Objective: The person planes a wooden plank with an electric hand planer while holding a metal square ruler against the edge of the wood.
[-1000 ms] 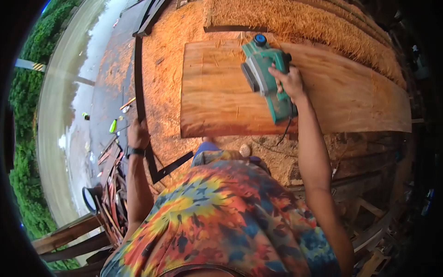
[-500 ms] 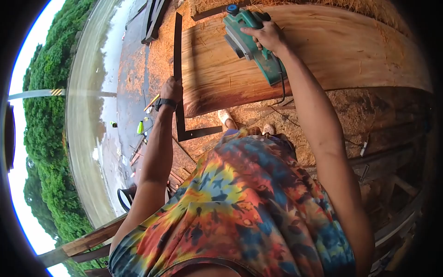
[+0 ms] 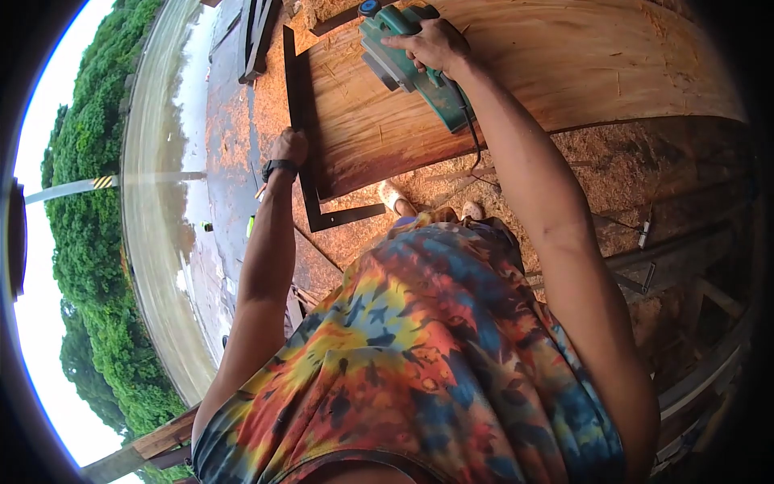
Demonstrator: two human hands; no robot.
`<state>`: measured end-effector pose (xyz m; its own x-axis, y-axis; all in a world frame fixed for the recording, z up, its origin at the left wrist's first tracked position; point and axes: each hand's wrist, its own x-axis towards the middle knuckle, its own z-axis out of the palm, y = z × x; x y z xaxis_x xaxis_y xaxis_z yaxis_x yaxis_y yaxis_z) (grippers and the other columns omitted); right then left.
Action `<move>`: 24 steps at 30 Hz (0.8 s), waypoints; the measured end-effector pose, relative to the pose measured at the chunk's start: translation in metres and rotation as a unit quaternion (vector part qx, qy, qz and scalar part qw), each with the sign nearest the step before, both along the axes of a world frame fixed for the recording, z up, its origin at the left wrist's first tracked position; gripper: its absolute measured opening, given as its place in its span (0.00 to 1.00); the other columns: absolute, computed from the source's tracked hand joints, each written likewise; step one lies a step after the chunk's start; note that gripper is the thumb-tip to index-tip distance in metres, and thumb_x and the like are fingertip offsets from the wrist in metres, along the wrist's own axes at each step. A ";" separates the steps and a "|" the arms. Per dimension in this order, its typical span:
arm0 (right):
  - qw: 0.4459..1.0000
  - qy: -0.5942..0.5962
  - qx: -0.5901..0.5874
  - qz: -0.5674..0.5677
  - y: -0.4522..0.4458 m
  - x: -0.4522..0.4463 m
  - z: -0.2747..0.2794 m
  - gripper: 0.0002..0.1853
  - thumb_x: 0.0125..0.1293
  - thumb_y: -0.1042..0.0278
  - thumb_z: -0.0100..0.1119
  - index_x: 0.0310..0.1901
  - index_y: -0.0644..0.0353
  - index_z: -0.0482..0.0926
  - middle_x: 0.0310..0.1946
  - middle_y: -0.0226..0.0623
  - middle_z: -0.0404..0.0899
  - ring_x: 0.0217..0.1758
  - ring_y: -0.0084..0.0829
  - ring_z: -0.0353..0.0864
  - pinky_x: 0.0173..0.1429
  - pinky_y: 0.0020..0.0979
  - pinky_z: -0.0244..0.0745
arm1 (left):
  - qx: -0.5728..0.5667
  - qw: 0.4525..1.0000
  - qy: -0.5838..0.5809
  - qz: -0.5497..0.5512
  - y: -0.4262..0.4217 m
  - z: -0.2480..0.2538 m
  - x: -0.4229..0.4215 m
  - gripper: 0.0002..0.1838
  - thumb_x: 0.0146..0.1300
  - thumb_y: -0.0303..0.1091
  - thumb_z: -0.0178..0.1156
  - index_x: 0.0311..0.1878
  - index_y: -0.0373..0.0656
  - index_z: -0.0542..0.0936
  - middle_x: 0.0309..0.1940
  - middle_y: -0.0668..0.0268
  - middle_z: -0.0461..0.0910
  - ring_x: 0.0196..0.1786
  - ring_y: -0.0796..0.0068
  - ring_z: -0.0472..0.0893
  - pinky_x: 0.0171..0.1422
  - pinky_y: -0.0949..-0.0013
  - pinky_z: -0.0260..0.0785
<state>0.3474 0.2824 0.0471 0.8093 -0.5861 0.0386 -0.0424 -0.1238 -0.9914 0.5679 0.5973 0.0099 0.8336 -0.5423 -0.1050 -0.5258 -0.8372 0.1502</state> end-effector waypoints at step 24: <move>1.000 -0.009 -0.012 0.016 -0.002 0.001 -0.004 0.21 0.59 0.47 0.74 0.37 0.56 0.80 0.19 0.24 0.71 0.16 0.16 0.69 0.22 0.23 0.67 | -0.058 0.985 0.045 0.157 0.025 0.029 0.016 0.45 0.73 0.69 0.37 0.52 0.27 0.79 0.48 0.34 0.82 0.50 0.40 0.84 0.57 0.48 0.76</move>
<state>0.3480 0.2800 0.0426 0.8268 -0.5585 0.0673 -0.0195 -0.1481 -0.9888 0.5839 0.6225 0.0391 0.9522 -0.2725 -0.1378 -0.2247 -0.9309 0.2881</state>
